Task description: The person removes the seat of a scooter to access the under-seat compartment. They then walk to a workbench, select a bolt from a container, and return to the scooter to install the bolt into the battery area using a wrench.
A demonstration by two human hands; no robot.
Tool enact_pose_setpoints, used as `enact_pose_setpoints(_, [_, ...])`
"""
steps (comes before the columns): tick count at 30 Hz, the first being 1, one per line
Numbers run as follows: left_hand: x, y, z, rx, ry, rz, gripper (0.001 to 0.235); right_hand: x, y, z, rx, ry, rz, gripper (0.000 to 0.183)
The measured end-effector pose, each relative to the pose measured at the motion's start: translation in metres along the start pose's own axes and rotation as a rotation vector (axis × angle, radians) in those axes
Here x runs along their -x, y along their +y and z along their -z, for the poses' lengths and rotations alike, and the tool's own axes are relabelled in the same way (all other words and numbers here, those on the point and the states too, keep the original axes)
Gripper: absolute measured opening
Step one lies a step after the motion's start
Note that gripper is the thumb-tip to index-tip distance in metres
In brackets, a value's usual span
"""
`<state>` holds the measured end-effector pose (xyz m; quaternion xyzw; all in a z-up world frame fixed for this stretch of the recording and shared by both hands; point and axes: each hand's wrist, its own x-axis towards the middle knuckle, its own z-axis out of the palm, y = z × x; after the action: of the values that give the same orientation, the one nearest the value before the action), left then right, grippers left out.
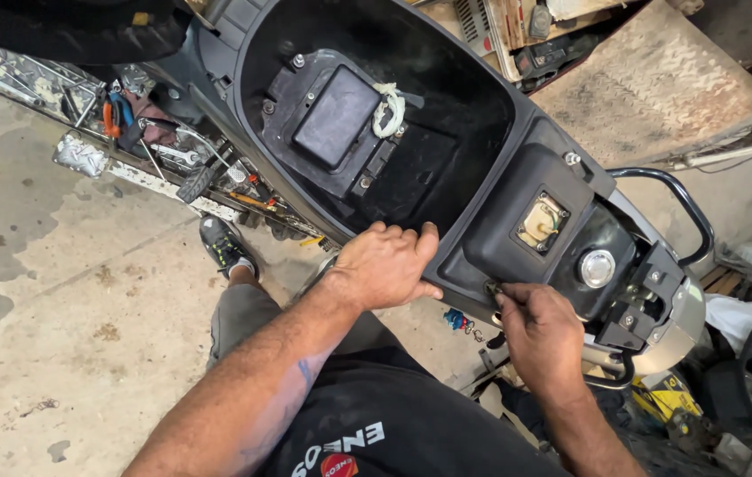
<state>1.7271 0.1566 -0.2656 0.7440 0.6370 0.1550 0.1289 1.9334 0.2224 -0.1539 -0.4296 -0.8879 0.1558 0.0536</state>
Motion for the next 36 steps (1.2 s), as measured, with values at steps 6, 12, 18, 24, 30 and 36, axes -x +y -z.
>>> enact_pose_setpoints(6, [-0.001,0.000,0.001,0.042,-0.066,0.003,0.093,0.005,-0.001,-0.001,-0.094,0.062,0.013,0.007])
enact_pose_setpoints(12, [-0.001,0.001,0.003,0.052,-0.054,0.018,0.095,0.009,0.002,-0.008,-0.085,0.121,0.099,0.004])
enact_pose_setpoints(18, [-0.002,0.004,0.025,0.154,-0.232,0.064,0.092,0.012,0.005,-0.007,-0.082,0.094,0.129,0.006])
enact_pose_setpoints(24, [0.011,-0.034,0.119,0.238,0.291,0.384,0.066,0.013,0.013,-0.009,-0.055,0.093,0.121,0.007])
enact_pose_setpoints(30, [0.020,-0.155,0.095,0.861,0.681,1.447,0.095,0.009,0.013,-0.004,-0.084,0.109,0.111,0.005])
enact_pose_setpoints(36, [-0.014,-0.202,0.050,0.658,0.725,1.334,0.075,0.013,0.024,-0.010,-0.095,0.100,0.076,0.009])
